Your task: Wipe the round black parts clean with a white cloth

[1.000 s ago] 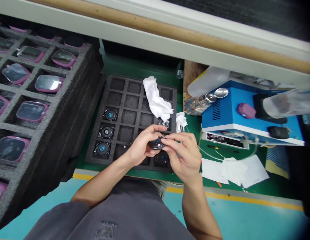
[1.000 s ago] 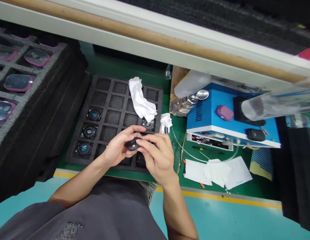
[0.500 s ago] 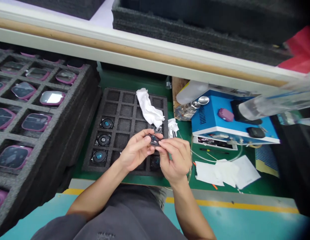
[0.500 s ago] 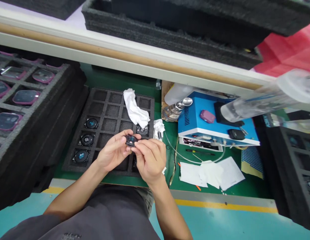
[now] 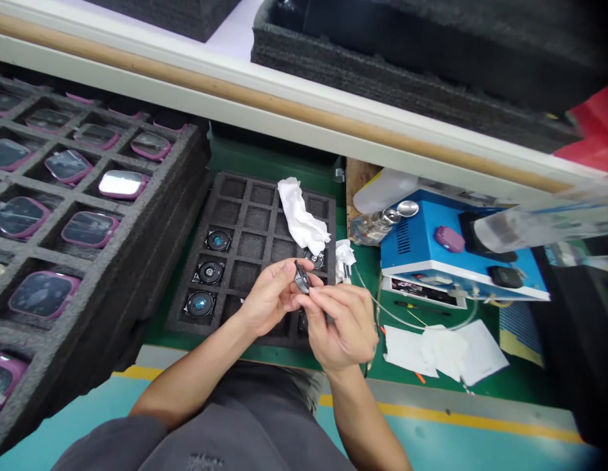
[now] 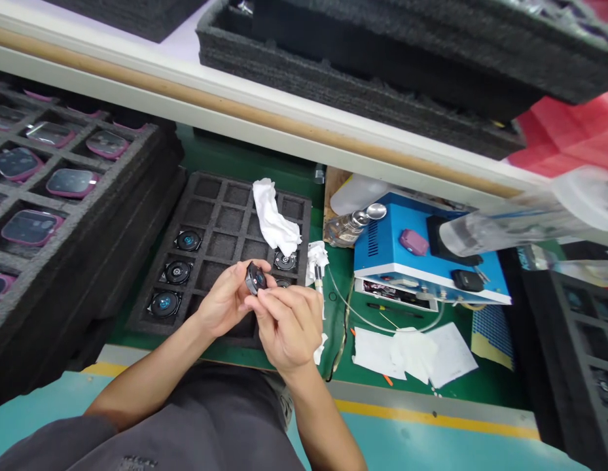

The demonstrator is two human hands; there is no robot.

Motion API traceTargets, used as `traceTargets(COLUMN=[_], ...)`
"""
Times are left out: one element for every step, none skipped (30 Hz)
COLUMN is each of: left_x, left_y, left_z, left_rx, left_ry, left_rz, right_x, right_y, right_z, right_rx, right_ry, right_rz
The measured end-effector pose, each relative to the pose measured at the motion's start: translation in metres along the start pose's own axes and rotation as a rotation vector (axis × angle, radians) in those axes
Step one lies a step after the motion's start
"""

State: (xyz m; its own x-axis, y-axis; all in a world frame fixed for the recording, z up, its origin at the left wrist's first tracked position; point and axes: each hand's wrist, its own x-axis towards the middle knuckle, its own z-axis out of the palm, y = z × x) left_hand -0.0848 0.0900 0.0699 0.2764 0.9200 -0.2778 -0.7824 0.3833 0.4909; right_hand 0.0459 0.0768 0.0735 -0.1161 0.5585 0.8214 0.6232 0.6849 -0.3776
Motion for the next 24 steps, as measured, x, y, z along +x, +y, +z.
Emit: traceTargets(left_x=[0.0001, 0.0002, 0.0003, 0.0004, 0.0005, 0.0006, 0.0007, 0.0008, 0.0008, 0.0008, 0.0007, 0.0007, 0.0006, 0.0005, 0.0005, 0.0005, 0.0006, 0.0006, 0.0007, 0.0008, 0.0008, 0.0008, 0.0007, 0.0006], left_y=[0.0, -0.0001, -0.0001, -0.0001, -0.0002, -0.0003, -0.0006, -0.0008, -0.0011, -0.0014, -0.0016, -0.0017, -0.0018, -0.0018, -0.0016, -0.0015, -0.0013, -0.0011, -0.001, -0.0009, -0.0009, -0.0009, -0.001, -0.001], left_z=[-0.0001, -0.0002, -0.0003, -0.0006, -0.0009, -0.0013, -0.0017, -0.0021, -0.0024, -0.0026, -0.0027, -0.0027, -0.0026, -0.0025, -0.0024, -0.0022, -0.0021, -0.0019, -0.0017, -0.0015, -0.0013, -0.0011, -0.0009, -0.0008], left_rx=[0.008, 0.016, 0.023, 0.032, 0.042, 0.052, 0.06, 0.066, 0.071, 0.074, 0.075, 0.076, 0.078, 0.079, 0.08, 0.081, 0.081, 0.08, 0.079, 0.077, 0.075, 0.075, 0.075, 0.077], left_ry=[0.006, 0.011, 0.016, 0.02, 0.025, 0.03, 0.034, 0.037, 0.038, 0.037, 0.036, 0.036, 0.037, 0.039, 0.041, 0.041, 0.041, 0.041, 0.039, 0.036, 0.033, 0.03, 0.027, 0.026], left_rz=[0.0, 0.0, 0.001, 0.004, 0.006, 0.008, 0.009, 0.011, 0.013, 0.015, 0.017, 0.019, 0.021, 0.023, 0.023, 0.024, 0.025, 0.025, 0.026, 0.027, 0.029, 0.032, 0.036, 0.04], right_x=[0.0, 0.0, 0.0, -0.0001, -0.0002, -0.0003, -0.0005, -0.0007, -0.0008, -0.001, -0.0011, -0.0012, -0.0014, -0.0015, -0.0017, -0.0019, -0.0021, -0.0023, -0.0025, -0.0027, -0.0028, -0.003, -0.0031, -0.0033], right_y=[-0.0003, -0.0004, -0.0005, -0.0005, -0.0004, -0.0002, 0.0, 0.0001, 0.0002, 0.0003, 0.0002, 0.0002, 0.0001, 0.0, -0.0001, -0.0002, -0.0003, -0.0003, -0.0002, -0.0002, -0.0001, 0.0, 0.0, 0.0], right_z=[0.0002, 0.0004, 0.0006, 0.0009, 0.0012, 0.0015, 0.0017, 0.002, 0.0021, 0.0023, 0.0023, 0.0023, 0.0023, 0.0023, 0.0022, 0.0021, 0.002, 0.0018, 0.0017, 0.0015, 0.0014, 0.0012, 0.0011, 0.0011], right_rx=[0.002, 0.004, 0.007, 0.009, 0.011, 0.012, 0.013, 0.013, 0.014, 0.015, 0.015, 0.014, 0.013, 0.012, 0.01, 0.009, 0.009, 0.01, 0.009, 0.009, 0.008, 0.006, 0.004, 0.003], right_ry=[-0.002, -0.003, -0.004, -0.003, -0.002, -0.002, -0.002, 0.0, 0.001, 0.001, 0.001, 0.001, 0.001, 0.0, -0.001, -0.001, 0.0, 0.0, -0.002, -0.006, -0.011, -0.015, -0.019, -0.019], right_rz=[0.001, 0.003, 0.004, 0.005, 0.006, 0.008, 0.01, 0.012, 0.015, 0.018, 0.019, 0.02, 0.021, 0.02, 0.02, 0.019, 0.02, 0.019, 0.019, 0.018, 0.017, 0.017, 0.017, 0.018])
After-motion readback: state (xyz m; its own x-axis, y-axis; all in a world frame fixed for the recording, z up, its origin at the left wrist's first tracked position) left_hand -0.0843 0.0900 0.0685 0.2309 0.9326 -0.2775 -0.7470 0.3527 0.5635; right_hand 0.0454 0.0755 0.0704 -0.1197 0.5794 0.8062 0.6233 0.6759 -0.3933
